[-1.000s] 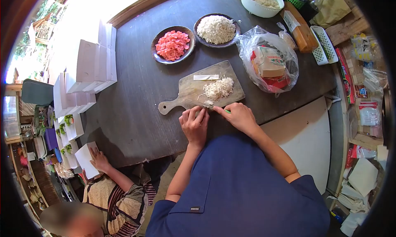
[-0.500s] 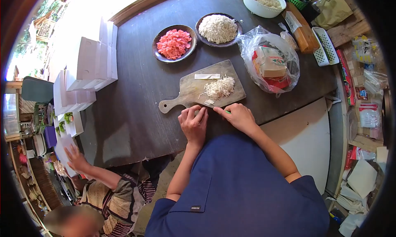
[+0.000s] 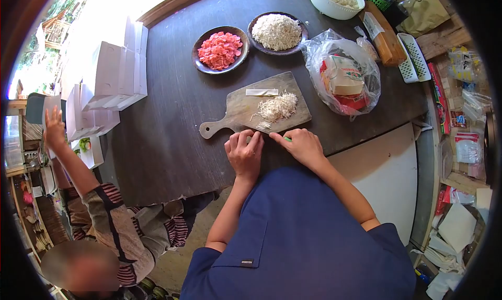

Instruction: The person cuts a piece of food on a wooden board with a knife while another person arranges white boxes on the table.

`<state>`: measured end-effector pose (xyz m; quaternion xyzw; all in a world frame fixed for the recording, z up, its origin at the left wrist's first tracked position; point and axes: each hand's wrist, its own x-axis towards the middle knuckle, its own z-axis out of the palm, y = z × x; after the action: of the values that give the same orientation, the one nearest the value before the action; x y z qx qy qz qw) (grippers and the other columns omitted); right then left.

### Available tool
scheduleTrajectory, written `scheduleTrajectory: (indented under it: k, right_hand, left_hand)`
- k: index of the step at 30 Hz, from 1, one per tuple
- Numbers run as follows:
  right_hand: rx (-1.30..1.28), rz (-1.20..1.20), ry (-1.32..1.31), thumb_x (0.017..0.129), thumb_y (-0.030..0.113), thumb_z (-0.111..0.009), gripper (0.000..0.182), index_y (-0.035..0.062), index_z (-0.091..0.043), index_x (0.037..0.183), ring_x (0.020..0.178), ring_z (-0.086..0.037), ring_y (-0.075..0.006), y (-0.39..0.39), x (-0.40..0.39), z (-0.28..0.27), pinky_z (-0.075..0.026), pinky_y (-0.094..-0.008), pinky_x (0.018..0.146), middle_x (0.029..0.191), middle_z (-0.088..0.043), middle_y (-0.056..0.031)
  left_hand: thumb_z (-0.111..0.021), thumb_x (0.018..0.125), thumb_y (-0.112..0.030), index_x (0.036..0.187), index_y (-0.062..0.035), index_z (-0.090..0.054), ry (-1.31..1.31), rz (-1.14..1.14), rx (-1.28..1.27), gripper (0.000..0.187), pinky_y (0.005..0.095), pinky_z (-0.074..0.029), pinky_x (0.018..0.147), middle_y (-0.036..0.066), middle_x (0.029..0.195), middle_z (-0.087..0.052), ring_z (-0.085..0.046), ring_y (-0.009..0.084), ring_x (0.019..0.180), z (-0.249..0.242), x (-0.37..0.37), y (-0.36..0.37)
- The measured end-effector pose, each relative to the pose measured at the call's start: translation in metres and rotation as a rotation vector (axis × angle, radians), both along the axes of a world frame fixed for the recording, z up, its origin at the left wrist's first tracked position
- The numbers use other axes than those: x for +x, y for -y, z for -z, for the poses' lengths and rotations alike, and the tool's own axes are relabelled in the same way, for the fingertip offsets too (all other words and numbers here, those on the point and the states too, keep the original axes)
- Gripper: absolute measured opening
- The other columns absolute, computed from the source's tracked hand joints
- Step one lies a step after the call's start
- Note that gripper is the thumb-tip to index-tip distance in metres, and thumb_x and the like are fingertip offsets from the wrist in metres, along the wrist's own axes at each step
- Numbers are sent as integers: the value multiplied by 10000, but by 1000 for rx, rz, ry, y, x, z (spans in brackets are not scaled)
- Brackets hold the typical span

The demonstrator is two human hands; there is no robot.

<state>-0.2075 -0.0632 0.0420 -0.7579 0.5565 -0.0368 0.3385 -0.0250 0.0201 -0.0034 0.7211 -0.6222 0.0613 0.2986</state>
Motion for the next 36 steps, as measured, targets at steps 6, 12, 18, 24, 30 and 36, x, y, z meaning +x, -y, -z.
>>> scheduleTrajectory:
  k: [6,12,18,24,30,36]
  right_hand:
    - [68,11,-22,1005,743,-605,753,45,-844,855,885,-777,-447,6,-10,-15,-610,-536,828,841,-771,-248]
    - [124,-11,-66,999,750,-607,765,37,-824,828,885,-776,-446,-1,-20,-18,-605,-522,830,847,-767,-250]
    - [106,6,-9,1003,737,-610,748,44,-826,821,863,-777,-435,4,-5,-3,-601,-519,824,841,-768,-246]
    - [167,14,3,1004,738,-610,763,35,-811,783,853,-777,-432,7,-8,-19,-596,-515,814,809,-763,-235]
    - [170,14,-51,997,745,-614,772,28,-808,786,862,-776,-442,1,-18,-16,-593,-523,817,816,-765,-236]
    - [139,27,24,992,752,-615,772,34,-812,787,847,-770,-441,7,-6,-2,-593,-520,820,807,-765,-231]
  left_hand:
    - [-862,880,-220,1033,-172,-840,-35,-9,-6,162,397,-464,910,-44,1046,-717,-648,212,1051,3,0,-1]
    - [-862,891,-223,1033,-173,-843,-67,-21,4,152,397,-461,910,-46,1050,-722,-648,214,1054,2,1,-1]
    - [-865,887,-215,1028,-172,-844,-57,-23,-25,148,393,-458,913,-51,1046,-723,-650,208,1050,2,-2,-2]
    - [-868,878,-211,1012,-178,-844,-41,-36,-16,140,383,-456,918,-67,1022,-724,-650,195,1033,3,-1,-3]
    - [-869,874,-209,1019,-180,-841,-65,-43,-26,150,385,-456,927,-69,1035,-726,-651,198,1042,3,-3,-1]
    - [-871,870,-209,1048,-182,-837,-56,-43,-25,183,390,-458,930,-67,1054,-726,-651,203,1044,3,-2,-2]
